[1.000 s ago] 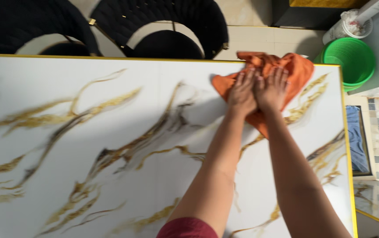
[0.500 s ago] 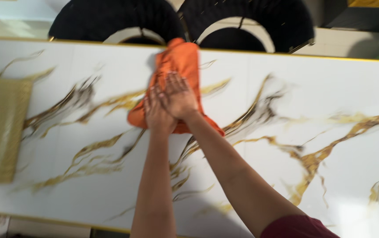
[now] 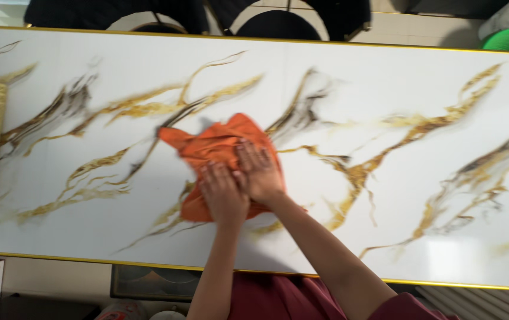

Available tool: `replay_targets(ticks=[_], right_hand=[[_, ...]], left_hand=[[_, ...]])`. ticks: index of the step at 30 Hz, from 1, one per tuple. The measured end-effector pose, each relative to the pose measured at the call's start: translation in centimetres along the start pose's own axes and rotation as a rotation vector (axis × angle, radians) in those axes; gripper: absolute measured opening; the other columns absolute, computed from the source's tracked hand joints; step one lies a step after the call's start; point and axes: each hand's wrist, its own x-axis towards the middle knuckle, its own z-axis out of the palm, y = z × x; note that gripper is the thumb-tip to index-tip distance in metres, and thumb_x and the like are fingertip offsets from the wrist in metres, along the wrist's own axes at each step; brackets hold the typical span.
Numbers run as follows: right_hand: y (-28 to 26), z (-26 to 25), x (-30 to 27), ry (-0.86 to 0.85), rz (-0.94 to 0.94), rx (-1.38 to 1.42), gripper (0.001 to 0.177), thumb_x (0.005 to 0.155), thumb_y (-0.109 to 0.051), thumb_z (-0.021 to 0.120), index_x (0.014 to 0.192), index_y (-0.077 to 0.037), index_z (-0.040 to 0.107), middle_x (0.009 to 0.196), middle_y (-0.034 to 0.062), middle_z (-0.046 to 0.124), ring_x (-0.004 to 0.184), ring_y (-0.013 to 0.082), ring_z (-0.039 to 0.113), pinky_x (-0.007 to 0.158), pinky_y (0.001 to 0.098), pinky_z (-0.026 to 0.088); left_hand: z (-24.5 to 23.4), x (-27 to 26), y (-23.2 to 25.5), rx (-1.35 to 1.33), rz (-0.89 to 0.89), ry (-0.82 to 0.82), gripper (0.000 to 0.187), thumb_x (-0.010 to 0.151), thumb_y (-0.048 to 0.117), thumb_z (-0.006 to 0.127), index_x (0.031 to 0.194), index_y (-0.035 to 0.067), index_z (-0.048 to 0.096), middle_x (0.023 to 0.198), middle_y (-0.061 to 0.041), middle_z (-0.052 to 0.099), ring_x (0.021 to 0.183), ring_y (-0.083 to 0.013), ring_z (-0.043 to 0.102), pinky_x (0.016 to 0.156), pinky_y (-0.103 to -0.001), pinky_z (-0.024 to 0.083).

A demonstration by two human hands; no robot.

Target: The person folds a table runner by hand. They then wash a cloth in a sink and wipe the surface of a table with the cloth.

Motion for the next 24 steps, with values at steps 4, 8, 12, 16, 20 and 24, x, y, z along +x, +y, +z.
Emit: replay_targets(ticks=[4, 8, 12, 16, 20, 24], right_hand=[[11.6, -4.6, -6.8, 0.183, 0.202, -0.013, 0.068, 0.100, -0.038, 0.051, 0.156, -0.003, 0.039, 0.165, 0.0171, 0.033, 0.153, 0.0337, 0.033, 0.122, 0.0534, 0.022], [24.3, -7.8, -14.3, 0.295, 0.472, -0.057, 0.062, 0.107, -0.035, 0.042, 0.160, -0.004, 0.037, 0.168, 0.0156, 0.034, 0.153, 0.0330, 0.033, 0.127, 0.0526, 0.019], [35.8, -11.4, -25.9, 0.374, 0.723, -0.219, 0.069, 0.103, -0.039, 0.041, 0.161, -0.002, 0.036, 0.167, 0.0181, 0.031, 0.153, 0.0367, 0.030, 0.123, 0.0530, 0.013], [39.2, -14.2, -38.9, 0.497, 1.022, -0.223, 0.066, 0.104, -0.039, 0.040, 0.161, -0.005, 0.035, 0.172, 0.0170, 0.028, 0.158, 0.0314, 0.028, 0.126, 0.0507, 0.017], [36.9, -13.2, -44.9, 0.519, 1.020, -0.182, 0.065, 0.110, -0.036, 0.038, 0.161, 0.006, 0.033, 0.170, 0.0290, 0.024, 0.155, 0.0444, 0.021, 0.122, 0.0560, 0.012], [33.5, -10.7, -42.8, 0.522, 0.911, -0.333, 0.059, 0.111, -0.026, 0.045, 0.160, 0.006, 0.039, 0.170, 0.0284, 0.031, 0.159, 0.0475, 0.023, 0.128, 0.0574, 0.017]], left_hand=[[3.7, -1.1, 11.8, -0.068, 0.389, 0.022, 0.064, 0.102, 0.034, 0.037, 0.151, -0.007, 0.041, 0.165, -0.024, 0.030, 0.154, -0.0426, 0.019, 0.123, -0.057, 0.012], [7.7, -3.1, 24.9, -0.234, 0.575, -0.117, 0.068, 0.098, 0.030, 0.043, 0.154, -0.007, 0.036, 0.166, -0.025, 0.026, 0.157, -0.0418, 0.017, 0.127, -0.053, 0.010], [12.4, -8.1, 37.8, -0.193, 0.818, -0.302, 0.071, 0.093, 0.026, 0.044, 0.156, -0.005, 0.032, 0.167, -0.022, 0.025, 0.157, -0.0384, 0.017, 0.127, -0.050, 0.009], [14.3, -17.6, 46.3, 0.122, 1.191, -0.359, 0.073, 0.094, 0.028, 0.043, 0.159, 0.000, 0.027, 0.170, -0.015, 0.022, 0.158, -0.0318, 0.013, 0.126, -0.047, 0.009], [13.7, -22.4, 44.5, 0.004, 1.229, -0.379, 0.072, 0.094, 0.038, 0.038, 0.157, 0.005, 0.028, 0.168, -0.012, 0.021, 0.157, -0.0295, 0.012, 0.127, -0.046, 0.007], [13.7, -21.9, 38.6, 0.116, 1.321, -0.257, 0.071, 0.097, 0.040, 0.038, 0.160, 0.007, 0.031, 0.170, -0.010, 0.024, 0.159, -0.0254, 0.015, 0.129, -0.045, 0.006]])
